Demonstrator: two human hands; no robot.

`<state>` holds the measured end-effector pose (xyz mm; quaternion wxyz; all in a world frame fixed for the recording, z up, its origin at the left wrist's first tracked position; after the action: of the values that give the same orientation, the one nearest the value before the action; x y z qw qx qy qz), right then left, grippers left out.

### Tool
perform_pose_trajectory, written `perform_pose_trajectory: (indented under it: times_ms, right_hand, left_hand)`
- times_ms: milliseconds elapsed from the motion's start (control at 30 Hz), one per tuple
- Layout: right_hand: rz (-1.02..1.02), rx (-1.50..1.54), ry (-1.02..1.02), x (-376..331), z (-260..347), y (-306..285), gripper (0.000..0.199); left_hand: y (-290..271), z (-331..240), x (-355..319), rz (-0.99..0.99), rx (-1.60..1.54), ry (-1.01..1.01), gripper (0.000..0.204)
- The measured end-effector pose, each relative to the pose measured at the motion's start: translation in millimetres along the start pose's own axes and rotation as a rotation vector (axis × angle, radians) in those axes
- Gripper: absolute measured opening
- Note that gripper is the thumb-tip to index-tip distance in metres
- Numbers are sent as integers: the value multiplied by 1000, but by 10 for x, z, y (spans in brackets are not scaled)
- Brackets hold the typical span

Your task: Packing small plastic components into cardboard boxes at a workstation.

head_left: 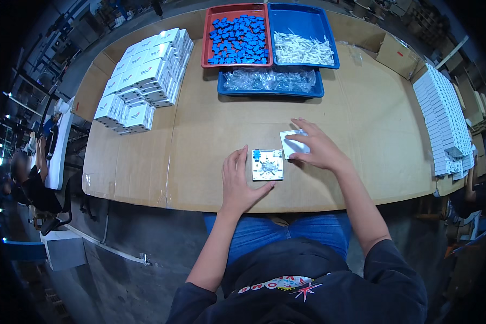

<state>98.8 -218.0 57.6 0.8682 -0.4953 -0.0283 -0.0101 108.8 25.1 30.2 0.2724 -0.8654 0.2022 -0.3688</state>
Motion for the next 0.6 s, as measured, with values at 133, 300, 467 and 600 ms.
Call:
perform_pose_trajectory:
  times_ms: [133, 300, 467, 600]
  right_hand:
    - [146, -25, 75, -8, -292, 40, 60]
    - [111, -67, 79, -90, -281, 20, 52]
    - [130, 93, 234, -144, -90, -209, 33]
    - [-70, 172, 356, -164, -394, -262, 30]
  left_hand:
    - [127, -220, -42, 49, 216, -117, 118]
    - [309, -283, -70, 44, 311, -215, 118]
    - [248, -298, -44, -35, 311, -144, 109]
    - [132, -301, -47, -162, 24, -77, 99]
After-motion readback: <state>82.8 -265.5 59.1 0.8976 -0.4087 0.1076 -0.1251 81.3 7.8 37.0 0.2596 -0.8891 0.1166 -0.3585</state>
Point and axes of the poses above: each hand's wrist, its own x-axis towards the middle knuckle, its own y-axis out of the palm, z = x × y, the point moved 7 cm from there along x, towards the middle knuckle, and after that the axes turned 14 degrees about y, right-handed, at the moved point
